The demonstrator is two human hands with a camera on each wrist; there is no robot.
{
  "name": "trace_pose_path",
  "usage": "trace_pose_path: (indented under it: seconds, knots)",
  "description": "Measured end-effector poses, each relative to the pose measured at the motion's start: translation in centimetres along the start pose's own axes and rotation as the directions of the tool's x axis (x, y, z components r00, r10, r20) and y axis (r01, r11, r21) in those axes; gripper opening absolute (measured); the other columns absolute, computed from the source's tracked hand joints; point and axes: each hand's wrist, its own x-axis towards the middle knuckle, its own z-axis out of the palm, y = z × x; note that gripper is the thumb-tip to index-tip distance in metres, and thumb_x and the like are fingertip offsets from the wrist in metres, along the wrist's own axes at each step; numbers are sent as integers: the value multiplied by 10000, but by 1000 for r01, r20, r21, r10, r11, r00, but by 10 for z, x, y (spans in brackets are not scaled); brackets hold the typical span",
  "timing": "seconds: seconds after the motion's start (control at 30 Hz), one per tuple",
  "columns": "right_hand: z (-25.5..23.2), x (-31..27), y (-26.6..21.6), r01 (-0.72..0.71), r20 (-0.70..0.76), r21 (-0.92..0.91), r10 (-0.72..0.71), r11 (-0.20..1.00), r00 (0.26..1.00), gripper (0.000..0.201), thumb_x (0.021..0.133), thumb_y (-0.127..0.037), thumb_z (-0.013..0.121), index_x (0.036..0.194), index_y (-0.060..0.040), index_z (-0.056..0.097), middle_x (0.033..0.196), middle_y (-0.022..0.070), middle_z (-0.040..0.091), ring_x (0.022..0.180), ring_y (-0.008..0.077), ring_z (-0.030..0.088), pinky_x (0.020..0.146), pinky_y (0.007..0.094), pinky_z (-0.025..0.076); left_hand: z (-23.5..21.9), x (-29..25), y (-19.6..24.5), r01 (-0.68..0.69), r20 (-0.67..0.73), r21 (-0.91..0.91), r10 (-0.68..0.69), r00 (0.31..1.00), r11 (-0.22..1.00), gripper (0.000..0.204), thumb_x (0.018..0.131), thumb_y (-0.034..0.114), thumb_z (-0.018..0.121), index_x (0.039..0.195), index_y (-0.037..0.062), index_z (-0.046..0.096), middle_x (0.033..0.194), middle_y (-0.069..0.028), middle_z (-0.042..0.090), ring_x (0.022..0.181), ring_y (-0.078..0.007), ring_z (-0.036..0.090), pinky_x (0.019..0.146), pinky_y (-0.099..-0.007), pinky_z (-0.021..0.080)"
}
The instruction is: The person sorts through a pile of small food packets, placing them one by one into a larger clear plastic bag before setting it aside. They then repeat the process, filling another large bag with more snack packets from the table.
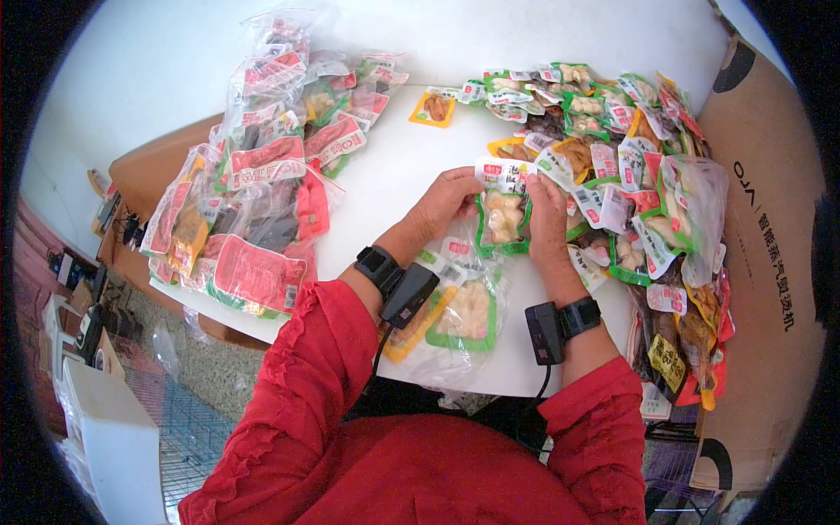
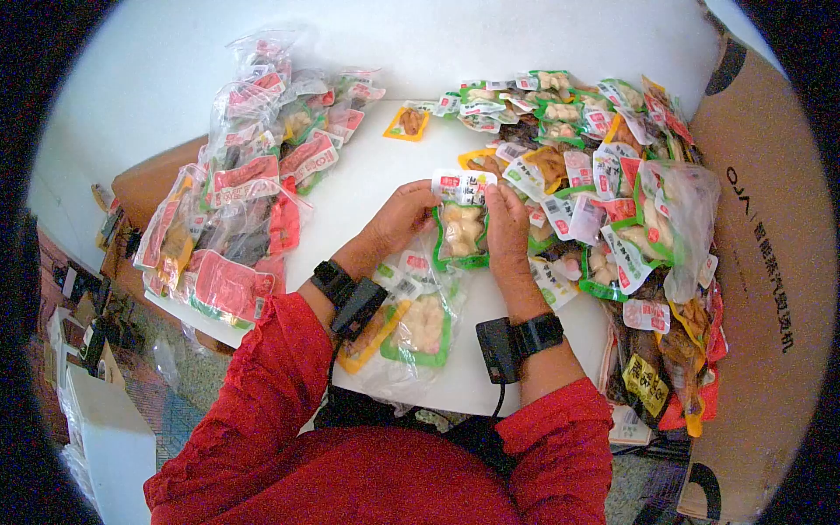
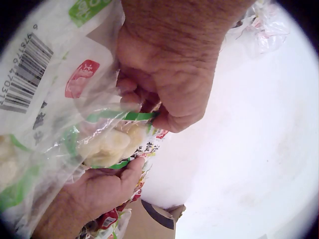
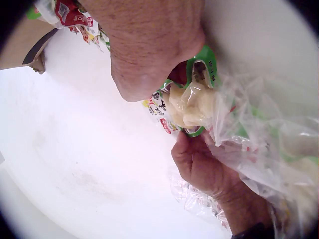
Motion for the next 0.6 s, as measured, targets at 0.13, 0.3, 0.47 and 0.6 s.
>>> trace_pose_path:
  seconds: [0.13,0.3,0.47,0.6]
  knots:
    - [-5,5,4,0,-61,-75,-5,997,998,267,865,-230,452,833,11,561,770,13,548,693,80,473,642,233,396,3,0,0,7,30,-6,-7,1000,1000,155,789,81,494,915,33,572,645,30,487,485,-42,395,427,-186,317]
    - [-8,7,1,70,-183,-52,-79,996,980,280,860,-230,450,840,27,560,787,26,546,722,98,475,684,242,391,9,-3,2,29,42,50,-31,999,998,140,793,95,529,917,48,572,637,42,471,490,-36,385,438,-179,310]
    - [-13,10,5,46,-204,48,-36,998,978,287,859,-229,456,900,37,555,817,37,549,755,106,477,718,242,383,9,-3,2,30,140,203,-59,988,979,72,794,96,547,858,64,561,620,55,446,484,-29,372,432,-175,289]
    - [-14,12,10,37,-217,112,-12,993,976,277,857,-229,463,900,30,549,818,30,542,751,109,474,709,242,380,9,-4,2,17,151,188,-46,987,982,64,784,84,546,846,67,551,614,57,437,478,-28,362,429,-171,281]
